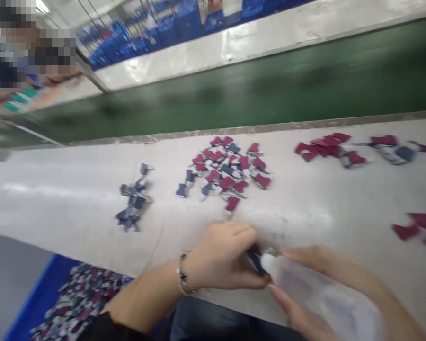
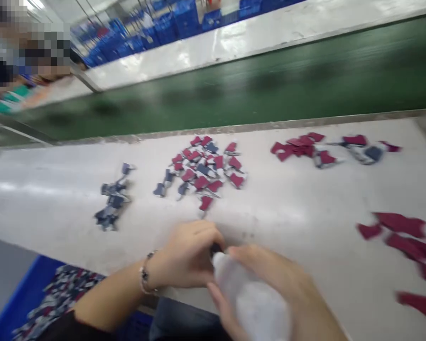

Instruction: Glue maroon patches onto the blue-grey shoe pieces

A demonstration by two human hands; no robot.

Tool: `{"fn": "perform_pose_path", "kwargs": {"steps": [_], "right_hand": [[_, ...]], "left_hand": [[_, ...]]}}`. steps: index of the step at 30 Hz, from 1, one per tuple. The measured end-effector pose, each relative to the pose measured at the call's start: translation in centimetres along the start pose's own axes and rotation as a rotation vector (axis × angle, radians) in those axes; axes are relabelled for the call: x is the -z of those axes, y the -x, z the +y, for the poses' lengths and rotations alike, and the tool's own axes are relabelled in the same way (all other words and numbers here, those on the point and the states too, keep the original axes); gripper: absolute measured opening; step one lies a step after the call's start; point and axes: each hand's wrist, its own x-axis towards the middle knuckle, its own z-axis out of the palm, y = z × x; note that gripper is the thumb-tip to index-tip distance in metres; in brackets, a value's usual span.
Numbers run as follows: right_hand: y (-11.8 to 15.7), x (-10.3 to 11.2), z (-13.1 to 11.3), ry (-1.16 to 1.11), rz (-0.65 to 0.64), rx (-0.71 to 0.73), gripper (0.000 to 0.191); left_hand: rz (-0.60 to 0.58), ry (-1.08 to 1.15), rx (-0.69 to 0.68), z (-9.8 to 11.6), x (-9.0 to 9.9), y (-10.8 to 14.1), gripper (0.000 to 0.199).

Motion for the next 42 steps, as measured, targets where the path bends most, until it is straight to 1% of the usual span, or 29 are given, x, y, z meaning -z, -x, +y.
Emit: {"fn": "perform_pose_path", "kwargs": {"steps": [2,4,7,10,12,15,17,20,23,28,32,34,39,42], "right_hand": [[-0.3,0.0,-1.4,0.218,-0.002,0.033,0.012],[-0.6,0.0,-2.1,0.320,0.005,0.053,0.009],[-0.7,0.2,-2.3,0.334,0.029,0.047,0.014],[-0.5,0.2,-2.3,0.341,0.037,0.066,0.024],[-0.4,0.1,-2.3,0.334,0.044,0.063,0.026],[-0.3,0.0,-2.4,0.327,0.042,0.051,0.025],[-0.3,0.0,-2.5,0.354,0.031,0.069,0.024],[-0.2,0.0,-2.6,0.418,0.015,0.118,0.024],[-0.1,0.0,-2.6,0.432,0.017,0.127,0.025],[0.1,0.0,-2.7,0.554,-0.005,0.163,0.035],[0.1,-0.1,-3.1,0.541,0.043,0.148,0.031],[0.1,-0.1,-3.2,0.546,0.048,0.137,0.030],[0.4,0.1,-3.1,0.580,-0.033,0.145,0.034],[0.3,0.1,-3.0,0.571,-0.034,0.143,0.033]], "left_hand": [[-0.004,0.043,0.019,0.1,0.2,0.0,0.023],[0.015,0.054,0.018,0.0,0.2,0.1,0.025],[0.026,0.047,0.009,0.1,0.2,0.1,0.026],[-0.002,0.052,0.028,0.2,0.1,0.1,0.023],[-0.011,0.057,0.042,0.2,0.1,0.1,0.022],[0.008,0.065,0.044,0.3,0.2,0.2,0.021],[0.013,0.074,0.034,0.3,0.2,0.1,0.021],[-0.007,0.092,0.034,0.3,0.3,0.0,0.021],[-0.012,0.118,0.044,0.4,0.5,0.0,0.021],[-0.010,0.121,0.042,0.5,0.6,0.1,0.020],[-0.003,0.117,0.023,0.5,0.6,0.0,0.020],[0.005,0.114,0.019,0.5,0.6,-0.1,0.020],[0.016,0.097,0.007,0.4,0.6,-0.1,0.020],[0.010,0.086,0.005,0.3,0.6,-0.1,0.022]]}}
